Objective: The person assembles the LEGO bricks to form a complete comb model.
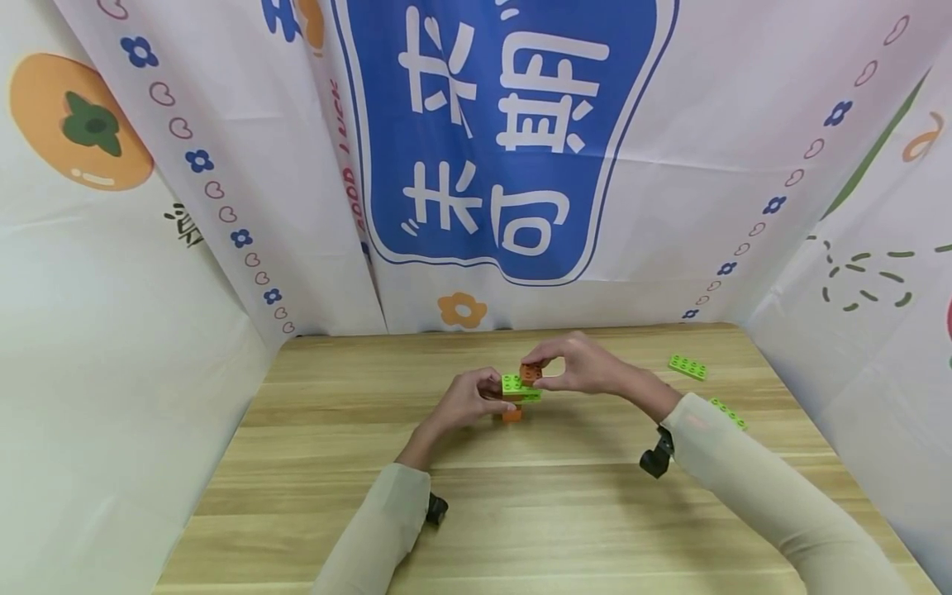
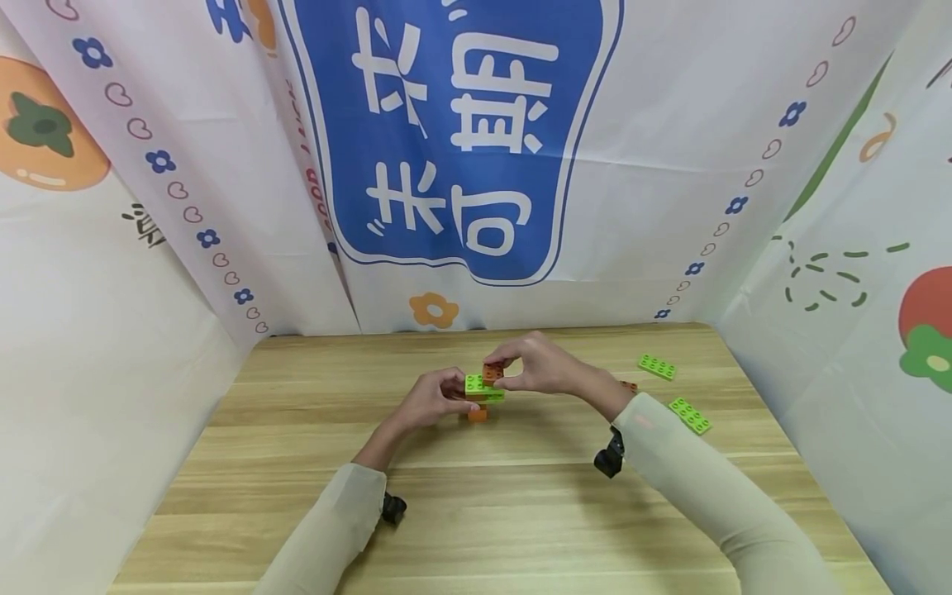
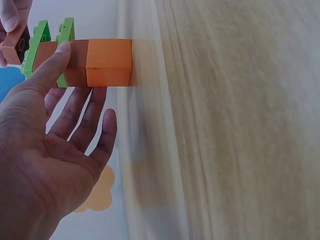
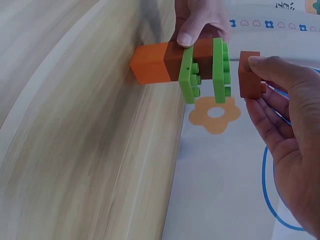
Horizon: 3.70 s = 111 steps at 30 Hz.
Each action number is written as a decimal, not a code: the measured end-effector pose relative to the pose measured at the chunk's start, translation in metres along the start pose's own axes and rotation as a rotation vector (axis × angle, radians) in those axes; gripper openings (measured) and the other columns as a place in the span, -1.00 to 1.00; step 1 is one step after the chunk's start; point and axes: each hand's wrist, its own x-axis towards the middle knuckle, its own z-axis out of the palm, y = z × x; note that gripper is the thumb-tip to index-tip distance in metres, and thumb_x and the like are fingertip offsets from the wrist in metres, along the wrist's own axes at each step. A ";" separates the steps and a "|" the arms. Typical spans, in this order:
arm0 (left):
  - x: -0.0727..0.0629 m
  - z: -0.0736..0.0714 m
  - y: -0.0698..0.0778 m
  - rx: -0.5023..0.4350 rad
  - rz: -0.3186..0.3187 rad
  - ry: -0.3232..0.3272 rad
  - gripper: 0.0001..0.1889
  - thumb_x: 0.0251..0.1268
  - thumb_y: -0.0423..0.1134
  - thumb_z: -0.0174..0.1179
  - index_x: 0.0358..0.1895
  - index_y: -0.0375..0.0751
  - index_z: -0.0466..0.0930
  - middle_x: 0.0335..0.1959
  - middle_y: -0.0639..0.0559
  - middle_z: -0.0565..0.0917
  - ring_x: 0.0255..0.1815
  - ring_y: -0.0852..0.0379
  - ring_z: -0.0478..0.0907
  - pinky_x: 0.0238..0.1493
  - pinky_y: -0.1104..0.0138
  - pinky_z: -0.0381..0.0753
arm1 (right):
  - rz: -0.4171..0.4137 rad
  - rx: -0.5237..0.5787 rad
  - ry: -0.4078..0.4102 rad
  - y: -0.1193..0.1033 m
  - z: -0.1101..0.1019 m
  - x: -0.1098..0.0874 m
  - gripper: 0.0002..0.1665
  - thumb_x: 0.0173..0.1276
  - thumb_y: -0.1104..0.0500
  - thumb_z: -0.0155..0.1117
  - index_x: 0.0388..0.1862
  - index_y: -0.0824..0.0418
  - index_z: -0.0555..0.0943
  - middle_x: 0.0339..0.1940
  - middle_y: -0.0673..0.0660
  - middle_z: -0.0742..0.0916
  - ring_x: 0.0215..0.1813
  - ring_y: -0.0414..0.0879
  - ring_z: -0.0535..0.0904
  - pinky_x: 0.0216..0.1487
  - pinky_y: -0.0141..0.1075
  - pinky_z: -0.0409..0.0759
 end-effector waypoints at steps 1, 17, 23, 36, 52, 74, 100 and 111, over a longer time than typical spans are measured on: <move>0.000 0.000 0.000 0.000 0.000 0.000 -0.72 0.23 -0.25 0.58 -0.15 -0.21 0.66 -0.17 0.00 0.81 -0.20 0.17 0.74 -0.15 0.35 0.70 | -0.004 0.004 -0.001 -0.001 0.001 0.001 -0.65 0.30 0.22 0.61 0.07 0.22 0.80 -0.03 0.06 0.86 -0.04 -0.14 0.80 0.03 -0.32 0.75; -0.001 0.000 -0.001 0.007 -0.001 -0.002 -0.72 0.25 -0.26 0.57 -0.11 -0.24 0.67 -0.15 -0.01 0.82 -0.16 0.16 0.75 -0.08 0.30 0.73 | -0.021 0.036 -0.004 -0.001 0.015 0.017 -0.67 0.30 0.27 0.60 0.05 0.25 0.81 -0.04 0.09 0.86 -0.05 -0.11 0.82 0.01 -0.20 0.78; -0.002 0.000 0.001 0.010 -0.004 0.000 -0.73 0.25 -0.26 0.57 -0.11 -0.20 0.67 -0.13 0.00 0.82 -0.13 0.15 0.75 -0.01 0.25 0.74 | -0.021 0.039 -0.010 0.001 0.019 0.020 -0.65 0.30 0.24 0.61 0.06 0.25 0.80 -0.03 0.11 0.86 -0.05 -0.09 0.82 0.01 -0.18 0.79; -0.001 0.000 -0.001 0.020 0.013 -0.003 -0.74 0.26 -0.26 0.56 -0.10 -0.19 0.67 -0.10 -0.05 0.83 -0.11 0.13 0.75 0.01 0.25 0.74 | -0.032 0.049 -0.004 0.001 0.021 0.022 -0.68 0.36 0.17 0.58 0.05 0.24 0.80 -0.02 0.10 0.85 -0.04 -0.11 0.82 0.02 -0.15 0.79; -0.002 0.001 0.001 -0.008 0.006 0.000 -0.73 0.26 -0.28 0.55 -0.08 -0.25 0.69 -0.09 -0.05 0.82 -0.11 0.12 0.75 -0.01 0.29 0.74 | -0.025 0.050 0.002 0.001 0.020 0.022 -0.71 0.36 0.20 0.58 0.03 0.24 0.82 -0.06 0.08 0.85 -0.05 -0.13 0.81 0.02 -0.23 0.77; -0.001 0.001 -0.001 -0.004 0.008 0.003 -0.74 0.26 -0.24 0.57 -0.10 -0.20 0.69 -0.10 -0.02 0.83 -0.11 0.12 0.76 -0.02 0.27 0.75 | 0.056 0.088 -0.019 -0.006 0.022 0.026 -0.70 0.35 0.23 0.58 0.03 0.28 0.82 -0.08 0.08 0.85 -0.05 -0.13 0.80 0.02 -0.17 0.78; -0.001 0.001 0.001 -0.022 -0.027 0.004 -0.73 0.25 -0.25 0.57 -0.09 -0.19 0.69 -0.10 0.00 0.82 -0.13 0.15 0.75 -0.05 0.27 0.74 | 0.106 0.050 0.054 -0.005 0.031 0.018 -0.72 0.33 0.15 0.61 0.00 0.14 0.84 -0.03 0.01 0.85 0.06 -0.11 0.76 0.13 -0.16 0.73; 0.000 0.002 0.002 -0.021 -0.051 0.016 -0.72 0.22 -0.28 0.59 -0.13 -0.22 0.68 -0.14 -0.02 0.81 -0.18 0.16 0.71 -0.08 0.30 0.72 | 0.127 0.089 0.074 0.004 0.019 -0.001 -0.65 0.32 0.20 0.60 0.08 0.16 0.81 0.08 0.10 0.82 0.08 0.07 0.77 0.09 -0.02 0.75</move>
